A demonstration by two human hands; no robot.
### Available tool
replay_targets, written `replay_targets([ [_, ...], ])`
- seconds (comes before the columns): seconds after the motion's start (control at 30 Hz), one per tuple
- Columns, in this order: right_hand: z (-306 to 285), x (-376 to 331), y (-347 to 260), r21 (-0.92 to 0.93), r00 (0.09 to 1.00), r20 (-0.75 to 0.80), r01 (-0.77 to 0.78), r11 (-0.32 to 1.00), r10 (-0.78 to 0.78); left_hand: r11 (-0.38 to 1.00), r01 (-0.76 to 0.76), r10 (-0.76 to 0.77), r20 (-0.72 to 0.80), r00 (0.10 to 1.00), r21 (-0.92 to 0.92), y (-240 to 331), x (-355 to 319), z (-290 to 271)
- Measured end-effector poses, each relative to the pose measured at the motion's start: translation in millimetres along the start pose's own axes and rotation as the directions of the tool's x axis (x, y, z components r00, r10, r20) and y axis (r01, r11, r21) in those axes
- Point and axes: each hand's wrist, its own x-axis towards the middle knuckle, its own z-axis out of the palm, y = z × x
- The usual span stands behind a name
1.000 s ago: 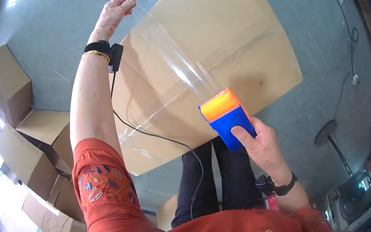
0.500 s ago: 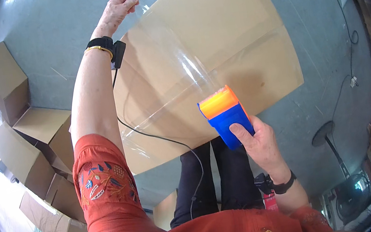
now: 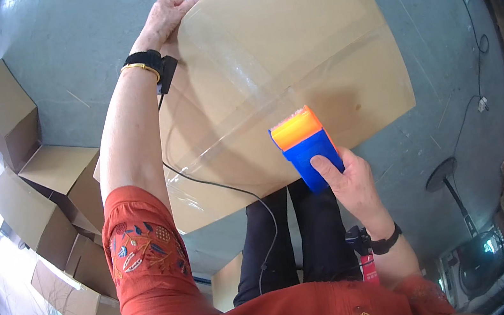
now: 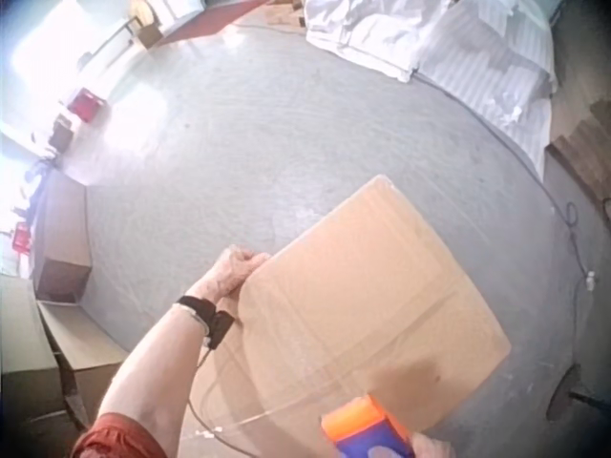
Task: Seal a large cardboard box using a hand-held tape dispenser.
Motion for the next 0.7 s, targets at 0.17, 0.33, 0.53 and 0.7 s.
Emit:
replay_targets([
  [0.17, 3, 3, -5, 0.014, 1.0, 0.018, 0.005, 1.0, -0.005, 0.93, -0.052, 0.269, -0.58, 0.769, 0.363, -45, 13, 6],
  [0.33, 3, 18, 8, 0.017, 1.0, -0.024, 0.01, 1.0, -0.009, 0.866, -0.454, 0.497, -0.468, 0.731, 0.212, -4, -45, 39],
  [0.53, 4, 26, 7, 0.016, 0.998, 0.035, -0.057, 0.998, 0.057, 0.932, -0.338, 0.359, -0.429, 0.829, 0.127, -18, -41, 44],
  [0.7, 3, 39, 13, -0.06, 0.995, 0.053, -0.081, 0.995, 0.084, 0.932, -0.35, 0.349, -0.491, 0.799, 0.093, -16, -34, 54],
])
